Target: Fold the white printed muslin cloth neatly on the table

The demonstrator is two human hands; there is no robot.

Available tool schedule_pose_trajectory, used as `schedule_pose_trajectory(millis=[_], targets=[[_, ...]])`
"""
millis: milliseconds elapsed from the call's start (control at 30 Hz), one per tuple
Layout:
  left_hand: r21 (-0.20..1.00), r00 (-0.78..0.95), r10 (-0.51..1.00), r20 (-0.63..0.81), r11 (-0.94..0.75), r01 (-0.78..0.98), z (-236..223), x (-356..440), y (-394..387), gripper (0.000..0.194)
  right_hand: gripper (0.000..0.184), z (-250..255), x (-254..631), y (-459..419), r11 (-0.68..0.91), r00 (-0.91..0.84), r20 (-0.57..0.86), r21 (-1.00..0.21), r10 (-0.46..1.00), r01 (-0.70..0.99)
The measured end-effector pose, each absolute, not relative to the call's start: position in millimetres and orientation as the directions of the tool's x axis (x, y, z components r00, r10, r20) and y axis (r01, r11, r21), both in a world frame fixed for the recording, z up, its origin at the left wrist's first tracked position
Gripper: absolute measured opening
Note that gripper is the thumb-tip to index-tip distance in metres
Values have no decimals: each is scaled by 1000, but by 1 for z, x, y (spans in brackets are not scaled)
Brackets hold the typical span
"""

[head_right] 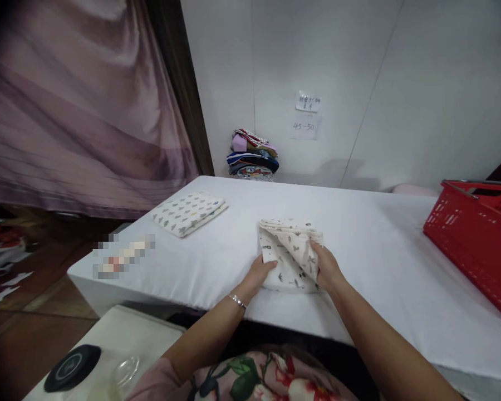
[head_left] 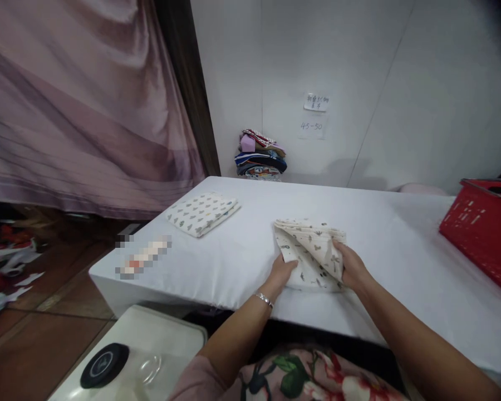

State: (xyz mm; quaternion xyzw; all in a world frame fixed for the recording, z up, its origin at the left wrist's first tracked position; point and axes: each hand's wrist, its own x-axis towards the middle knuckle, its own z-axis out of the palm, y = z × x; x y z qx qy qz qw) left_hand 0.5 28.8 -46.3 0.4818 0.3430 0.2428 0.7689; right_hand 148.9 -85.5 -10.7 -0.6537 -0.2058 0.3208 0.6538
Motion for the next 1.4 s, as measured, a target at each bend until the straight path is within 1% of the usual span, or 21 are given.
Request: schedule_pose_trajectory(millis=[100,167,267,333,400,433,500,533,567,600,667,767,833,867,933,1033,1100,1167,1233,1267,1400], targets=[[913,647,705,-289,407,-35,-42,5,34,36,46,1,150,-78,-76,722,-181,-982,667,-175],[901,655,700,-284,429,-67,-31,6,43,33,49,24,161,-77,-52,760,-173,-982,626,-181],[921,608,765,-212,364,-137,-9,-3,66,32,55,63,194,-93,81,840,-33,-993,542,-91],[948,565,807,-172,291,-128,1,-15,82,32,55,73,219,-119,140,901,65,-990,430,5],[968,568,806,-168,243,-59,0,-31,95,32,53,58,236,-155,123,937,79,-992,340,39],[973,577,796,-181,230,-11,-4,-39,99,32,51,42,241,-176,92,944,45,-996,328,16],[973,571,789,-228,211,97,-16,-54,103,32,43,1,243,-216,-44,913,-134,-991,386,-127],[968,556,793,-249,198,152,-23,-60,104,32,38,-20,242,-234,-87,906,-195,-981,376,-175],[964,540,801,-258,174,202,-29,-65,105,32,35,-38,240,-249,-90,912,-190,-982,364,-169],[958,528,810,-256,139,252,-34,-69,107,32,33,-52,238,-260,-91,934,-177,-984,312,-156],[938,518,828,-216,30,344,-39,-71,111,30,34,-65,237,-271,-106,955,-148,-987,258,-124],[847,514,849,-124,-179,501,-36,-65,125,22,33,-55,243,-258,-277,972,-80,-961,219,-17],[764,509,855,-98,-263,589,-31,-57,136,23,36,-43,252,-236,-399,962,-12,-911,273,102],[731,501,859,-107,-274,625,-29,-52,141,26,38,-38,257,-224,-434,947,18,-886,320,164],[689,484,863,-147,-262,676,-25,-42,151,29,41,-34,271,-197,-457,907,83,-843,412,284],[669,462,866,-193,-228,708,-23,-23,164,32,41,-35,295,-155,-495,843,157,-749,515,442],[667,434,878,-202,-201,718,-22,-11,172,34,41,-36,309,-127,-559,805,151,-647,574,519],[658,394,897,-203,-173,733,-21,1,180,37,43,-36,319,-99,-612,746,133,-489,652,622],[649,362,910,-202,-152,745,-21,13,188,41,46,-36,326,-71,-600,664,117,-336,738,726],[648,349,916,-199,-144,748,-21,17,192,43,48,-36,328,-58,-582,628,106,-283,771,762],[669,313,937,-154,-135,731,-25,31,198,50,53,-39,334,-17,-537,561,76,-208,824,817]])
